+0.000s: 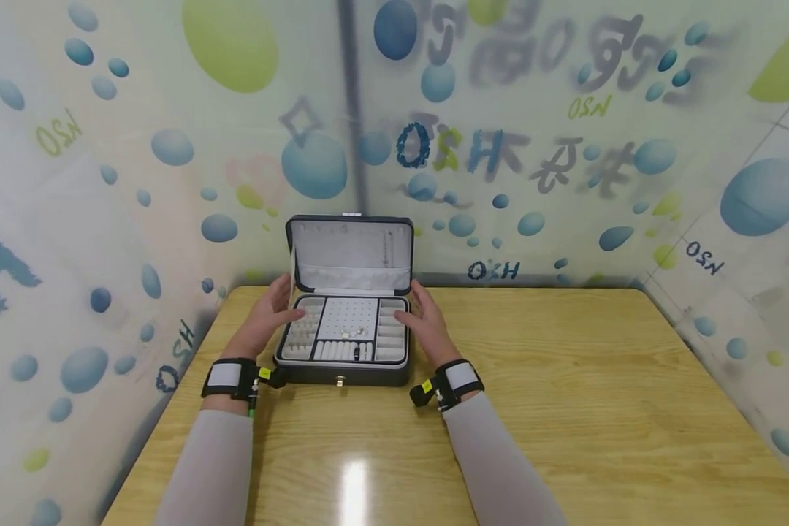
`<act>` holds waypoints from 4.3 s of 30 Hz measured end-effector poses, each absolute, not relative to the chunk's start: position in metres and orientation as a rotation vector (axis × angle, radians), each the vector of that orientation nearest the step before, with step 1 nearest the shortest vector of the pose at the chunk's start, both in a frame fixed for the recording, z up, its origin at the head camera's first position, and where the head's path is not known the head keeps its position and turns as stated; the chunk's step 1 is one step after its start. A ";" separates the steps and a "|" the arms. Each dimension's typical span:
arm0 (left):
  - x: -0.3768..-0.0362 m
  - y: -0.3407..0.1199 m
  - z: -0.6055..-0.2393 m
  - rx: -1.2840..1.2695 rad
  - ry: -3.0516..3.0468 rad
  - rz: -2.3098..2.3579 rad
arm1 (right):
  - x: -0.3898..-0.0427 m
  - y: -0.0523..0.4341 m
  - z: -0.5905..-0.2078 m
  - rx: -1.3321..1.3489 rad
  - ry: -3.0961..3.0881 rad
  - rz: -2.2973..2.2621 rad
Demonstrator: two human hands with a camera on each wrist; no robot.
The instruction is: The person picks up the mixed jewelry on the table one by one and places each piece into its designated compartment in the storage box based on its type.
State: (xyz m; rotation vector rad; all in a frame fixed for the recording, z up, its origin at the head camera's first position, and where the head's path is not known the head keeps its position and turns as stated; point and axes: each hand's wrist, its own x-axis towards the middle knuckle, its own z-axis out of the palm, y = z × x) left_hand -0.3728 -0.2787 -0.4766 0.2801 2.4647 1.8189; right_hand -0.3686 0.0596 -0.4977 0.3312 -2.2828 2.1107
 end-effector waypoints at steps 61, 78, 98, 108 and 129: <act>-0.338 -0.297 -0.449 0.201 2.487 1.666 | -0.367 0.096 -0.490 0.355 -2.273 2.268; -0.337 -0.314 -0.466 0.362 2.492 1.528 | -0.364 0.110 -0.500 0.603 -2.328 2.294; -0.334 -0.310 -0.468 0.418 2.630 1.200 | -0.361 0.118 -0.501 0.739 -2.385 2.364; -0.331 -0.306 -0.465 0.389 2.656 1.106 | -0.360 0.117 -0.499 0.735 -2.411 2.372; -0.329 -0.300 -0.463 0.306 2.683 0.980 | -0.360 0.117 -0.499 0.718 -2.451 2.366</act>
